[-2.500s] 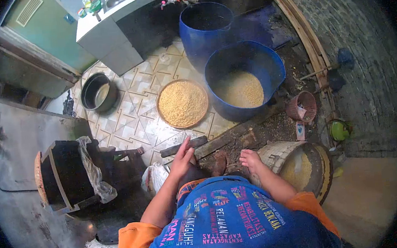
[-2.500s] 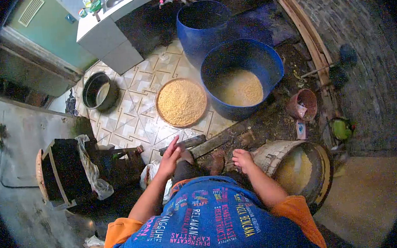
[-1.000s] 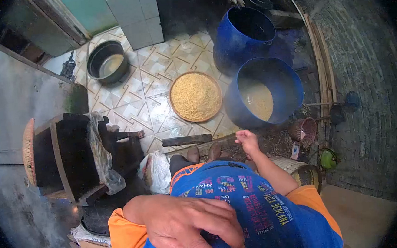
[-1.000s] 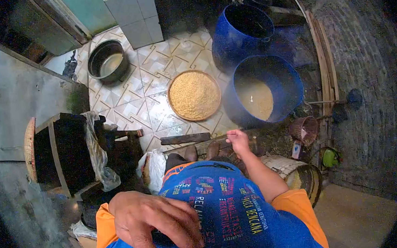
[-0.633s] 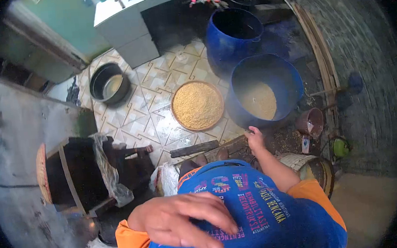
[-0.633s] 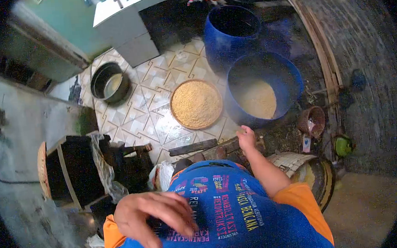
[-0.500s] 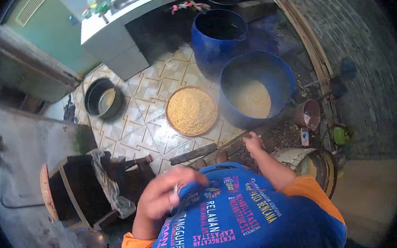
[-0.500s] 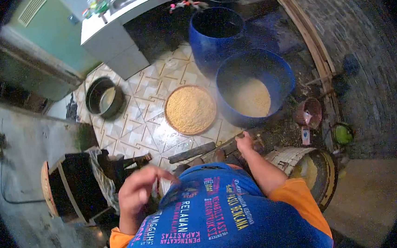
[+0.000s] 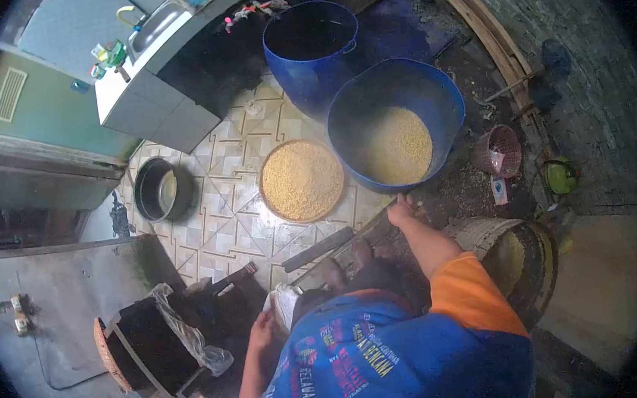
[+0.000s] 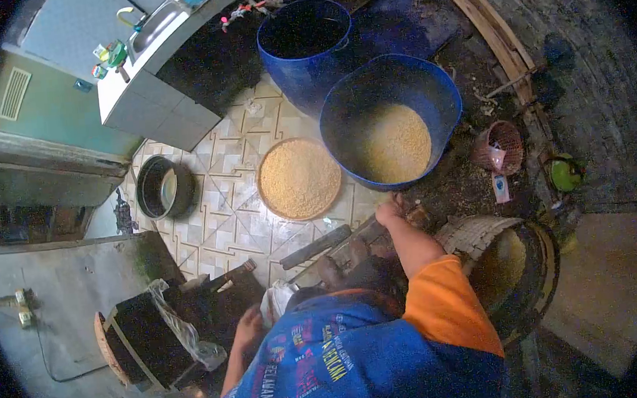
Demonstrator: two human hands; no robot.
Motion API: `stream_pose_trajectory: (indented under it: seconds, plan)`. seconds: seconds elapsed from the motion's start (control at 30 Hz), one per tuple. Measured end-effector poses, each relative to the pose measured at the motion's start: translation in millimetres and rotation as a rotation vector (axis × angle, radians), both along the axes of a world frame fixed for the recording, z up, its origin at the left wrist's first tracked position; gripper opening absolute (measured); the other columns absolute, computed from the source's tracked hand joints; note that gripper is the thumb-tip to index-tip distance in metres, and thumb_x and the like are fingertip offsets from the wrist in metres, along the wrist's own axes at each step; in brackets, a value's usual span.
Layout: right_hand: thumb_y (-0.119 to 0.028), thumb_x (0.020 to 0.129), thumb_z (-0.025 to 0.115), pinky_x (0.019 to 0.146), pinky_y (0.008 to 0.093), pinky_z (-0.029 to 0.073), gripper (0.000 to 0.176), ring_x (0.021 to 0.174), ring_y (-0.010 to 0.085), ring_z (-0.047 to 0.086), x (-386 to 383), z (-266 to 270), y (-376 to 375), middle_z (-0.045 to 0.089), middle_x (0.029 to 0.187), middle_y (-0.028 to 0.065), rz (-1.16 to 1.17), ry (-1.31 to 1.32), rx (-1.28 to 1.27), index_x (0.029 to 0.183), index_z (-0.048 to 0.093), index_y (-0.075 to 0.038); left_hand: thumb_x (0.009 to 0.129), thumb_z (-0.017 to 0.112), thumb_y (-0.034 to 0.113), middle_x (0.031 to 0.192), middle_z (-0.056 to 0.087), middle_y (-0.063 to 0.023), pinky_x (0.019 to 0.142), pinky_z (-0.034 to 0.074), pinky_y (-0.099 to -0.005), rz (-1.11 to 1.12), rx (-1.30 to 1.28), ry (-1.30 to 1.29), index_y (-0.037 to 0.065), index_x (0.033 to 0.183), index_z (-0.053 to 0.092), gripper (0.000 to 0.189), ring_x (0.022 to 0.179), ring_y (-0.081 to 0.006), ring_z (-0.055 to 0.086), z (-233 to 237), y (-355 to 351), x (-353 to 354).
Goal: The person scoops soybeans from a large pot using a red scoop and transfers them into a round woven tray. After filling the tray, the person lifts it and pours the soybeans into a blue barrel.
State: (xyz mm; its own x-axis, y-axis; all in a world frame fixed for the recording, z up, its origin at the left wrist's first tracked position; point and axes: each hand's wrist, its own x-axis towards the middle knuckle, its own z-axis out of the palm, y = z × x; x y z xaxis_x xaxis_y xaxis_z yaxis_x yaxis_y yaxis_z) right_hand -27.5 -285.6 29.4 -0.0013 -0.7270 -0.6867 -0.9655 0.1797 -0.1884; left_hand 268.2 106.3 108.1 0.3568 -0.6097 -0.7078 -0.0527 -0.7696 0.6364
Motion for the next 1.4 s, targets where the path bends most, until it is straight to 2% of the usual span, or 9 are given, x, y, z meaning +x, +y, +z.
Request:
stream_pose_trajectory:
  seconds: [0.3, 0.5, 0.63, 0.77, 0.83, 1.07, 1.17, 1.27, 1.4]
  plan:
    - [-0.033, 0.08, 0.04, 0.102, 0.0399, 0.012, 0.056, 0.124, 0.0317, 0.016, 16.4, -110.7, -44.7, 0.027, 0.131, 0.0169, 0.236, 0.043, -0.188, 0.125, 0.031, -0.002, 0.082, 0.05, 0.014, 0.089, 0.055, -0.0035, 0.066, 0.043, -0.0251, 0.387, 0.268, 0.236, 0.005, 0.117, 0.043, 0.036, 0.074, -0.013, 0.051, -5.7, 98.6, -38.6]
    - [-0.027, 0.076, 0.05, 0.1, 0.0433, 0.014, 0.052, 0.123, 0.0344, 0.017, 27.0, -123.9, 2.1, 0.025, 0.131, 0.0177, 0.403, -0.186, 0.235, 0.124, 0.035, -0.01, 0.082, 0.047, 0.009, 0.102, 0.052, -0.0056, 0.074, 0.042, -0.0259, 0.612, 0.303, 0.283, 0.002, 0.117, 0.042, 0.036, 0.084, -0.0131, 0.05, 4.8, 56.0, -58.4]
    - [-0.013, 0.071, 0.057, 0.101, 0.0442, 0.013, 0.067, 0.125, 0.0355, 0.01, 41.6, -107.8, -1.3, 0.012, 0.135, 0.0179, 0.094, -0.225, -0.551, 0.128, 0.022, -0.005, 0.083, 0.046, 0.008, 0.106, 0.05, -0.0041, 0.078, 0.039, -0.0238, 0.449, 0.215, 0.169, 0.002, 0.117, 0.043, 0.035, 0.09, -0.012, 0.048, 17.3, 23.6, -55.2]
    - [-0.021, 0.073, 0.055, 0.101, 0.0437, 0.011, 0.072, 0.125, 0.0349, 0.006, 38.7, -122.7, -37.6, 0.009, 0.136, 0.0177, -0.121, 0.066, -0.546, 0.13, 0.015, -0.003, 0.083, 0.046, 0.009, 0.107, 0.049, -0.0039, 0.08, 0.037, -0.0225, 0.453, 0.199, 0.172, 0.002, 0.116, 0.044, 0.034, 0.092, -0.0114, 0.047, 3.4, 31.0, -55.2]
    - [-0.03, 0.074, 0.053, 0.101, 0.0442, 0.009, 0.073, 0.126, 0.0329, 0.007, 39.1, -124.9, -43.6, 0.011, 0.136, 0.0179, 0.241, 0.094, -0.009, 0.13, 0.016, 0.0, 0.082, 0.047, 0.009, 0.102, 0.051, -0.0041, 0.078, 0.038, -0.023, 0.491, 0.251, 0.182, 0.001, 0.116, 0.043, 0.034, 0.089, -0.0115, 0.048, 1.7, 28.7, -53.9]
    - [-0.029, 0.074, 0.049, 0.103, 0.0373, 0.008, 0.069, 0.126, 0.028, 0.013, 41.7, -121.9, -57.7, 0.019, 0.134, 0.0173, 0.158, 0.051, -0.236, 0.127, 0.02, 0.004, 0.083, 0.047, 0.012, 0.097, 0.055, -0.0073, 0.077, 0.042, -0.0285, 0.612, 0.243, 0.26, 0.005, 0.118, 0.041, 0.036, 0.086, -0.0168, 0.053, -4.2, 54.0, -57.8]
    - [-0.025, 0.073, 0.048, 0.103, 0.0357, 0.009, 0.068, 0.126, 0.0292, 0.012, 38.0, -124.1, -63.4, 0.018, 0.135, 0.0173, 0.346, -0.032, 0.083, 0.127, 0.02, 0.005, 0.083, 0.047, 0.012, 0.094, 0.055, -0.0068, 0.075, 0.043, -0.0291, 0.602, 0.292, 0.274, 0.005, 0.118, 0.041, 0.036, 0.082, -0.0166, 0.053, -3.8, 44.1, -59.2]
    - [-0.022, 0.071, 0.048, 0.103, 0.0367, 0.011, 0.067, 0.126, 0.0307, 0.011, 44.5, -124.6, -69.5, 0.017, 0.135, 0.0185, 0.185, -0.051, -0.202, 0.126, 0.021, 0.005, 0.083, 0.047, 0.012, 0.093, 0.055, -0.0055, 0.073, 0.043, -0.0283, 0.671, 0.263, 0.307, 0.005, 0.118, 0.041, 0.036, 0.081, -0.0155, 0.053, -7.2, 44.6, -59.8]
    - [-0.022, 0.07, 0.049, 0.102, 0.0375, 0.013, 0.07, 0.126, 0.0305, 0.013, 42.2, -148.8, -67.9, 0.016, 0.135, 0.0179, 0.253, -0.066, 0.111, 0.127, 0.019, 0.004, 0.083, 0.048, 0.012, 0.093, 0.054, -0.0045, 0.073, 0.042, -0.0267, 0.645, 0.173, 0.297, 0.003, 0.118, 0.04, 0.037, 0.081, -0.0139, 0.052, -12.7, 51.0, -54.5]
